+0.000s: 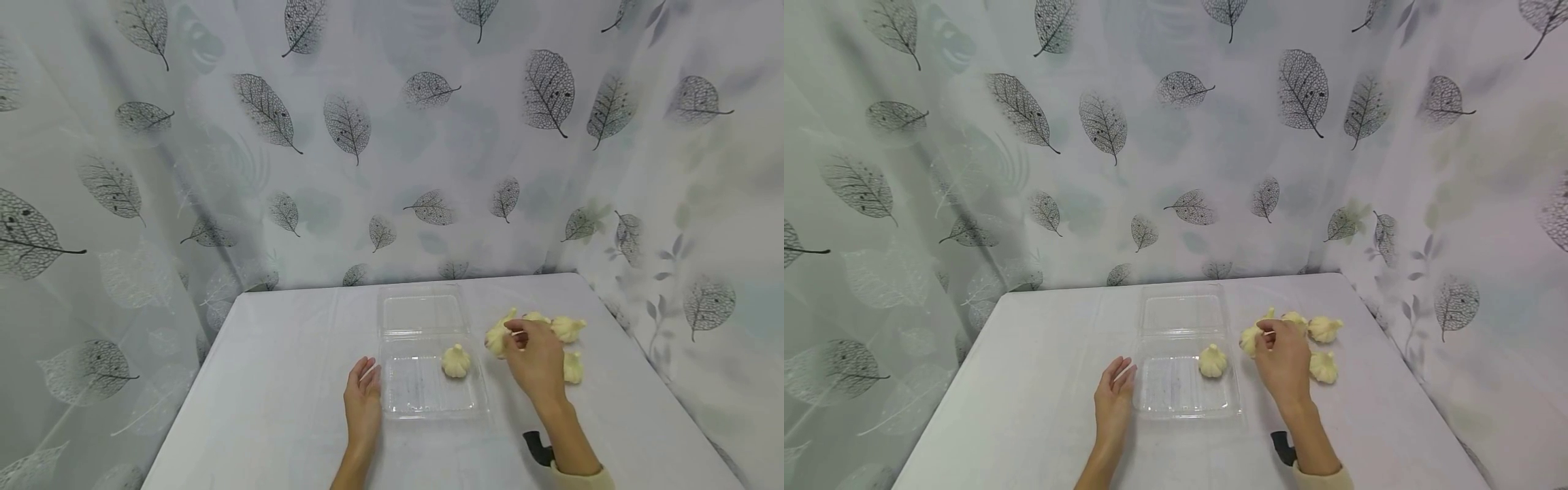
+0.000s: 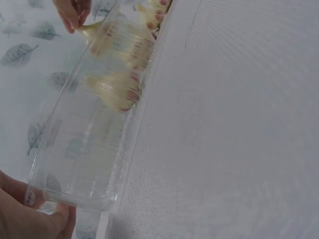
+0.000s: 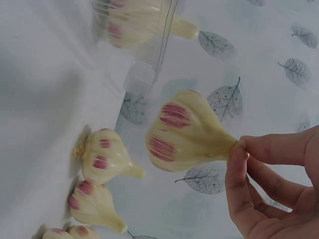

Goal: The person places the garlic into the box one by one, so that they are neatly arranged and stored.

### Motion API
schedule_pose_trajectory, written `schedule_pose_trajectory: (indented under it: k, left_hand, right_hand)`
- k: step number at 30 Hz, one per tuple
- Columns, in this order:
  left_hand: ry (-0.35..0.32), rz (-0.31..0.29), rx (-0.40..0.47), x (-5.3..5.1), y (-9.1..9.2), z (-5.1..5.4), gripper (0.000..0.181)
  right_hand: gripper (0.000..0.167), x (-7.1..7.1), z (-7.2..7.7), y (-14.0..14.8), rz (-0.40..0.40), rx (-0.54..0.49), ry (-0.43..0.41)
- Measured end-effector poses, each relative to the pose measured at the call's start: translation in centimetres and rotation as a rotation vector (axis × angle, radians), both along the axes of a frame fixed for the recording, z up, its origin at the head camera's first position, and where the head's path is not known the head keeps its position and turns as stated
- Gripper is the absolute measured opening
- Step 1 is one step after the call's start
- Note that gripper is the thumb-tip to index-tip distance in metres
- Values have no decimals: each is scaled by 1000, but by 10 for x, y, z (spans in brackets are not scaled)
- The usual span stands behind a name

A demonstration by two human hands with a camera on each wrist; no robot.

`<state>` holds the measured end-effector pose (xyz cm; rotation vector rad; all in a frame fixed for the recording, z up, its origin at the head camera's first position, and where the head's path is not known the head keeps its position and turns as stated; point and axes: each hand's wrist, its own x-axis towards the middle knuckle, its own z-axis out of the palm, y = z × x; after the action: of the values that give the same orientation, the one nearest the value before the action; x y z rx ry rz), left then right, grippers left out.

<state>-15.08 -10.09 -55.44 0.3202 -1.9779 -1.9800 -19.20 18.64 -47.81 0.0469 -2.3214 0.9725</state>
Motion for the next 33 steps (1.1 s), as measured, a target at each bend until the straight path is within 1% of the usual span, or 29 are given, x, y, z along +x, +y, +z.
schedule_pose_trajectory:
  k: [7, 15, 19, 22, 28, 33]
  left_hand:
    - [-1, 9, -1, -1, 0, 2, 46]
    - [14, 17, -21, -1, 1, 1, 45]
    - [2, 21, -26, -1, 1, 2, 46]
    - [-6, 21, -21, -1, 1, 2, 46]
    - [3, 16, -18, 0, 2, 2, 46]
    - [-12, 13, -3, 0, 2, 3, 47]
  right_hand:
    - [19, 2, 5, -9, 38, 22, -30]
    - [19, 2, 13, -18, 63, 11, -33]
    - [20, 4, 15, -23, 86, 19, -37]
    - [20, 6, 16, -26, 101, 29, -32]
    - [20, 7, 18, -33, 112, 41, -14]
    - [20, 7, 19, -40, 129, 61, 11]
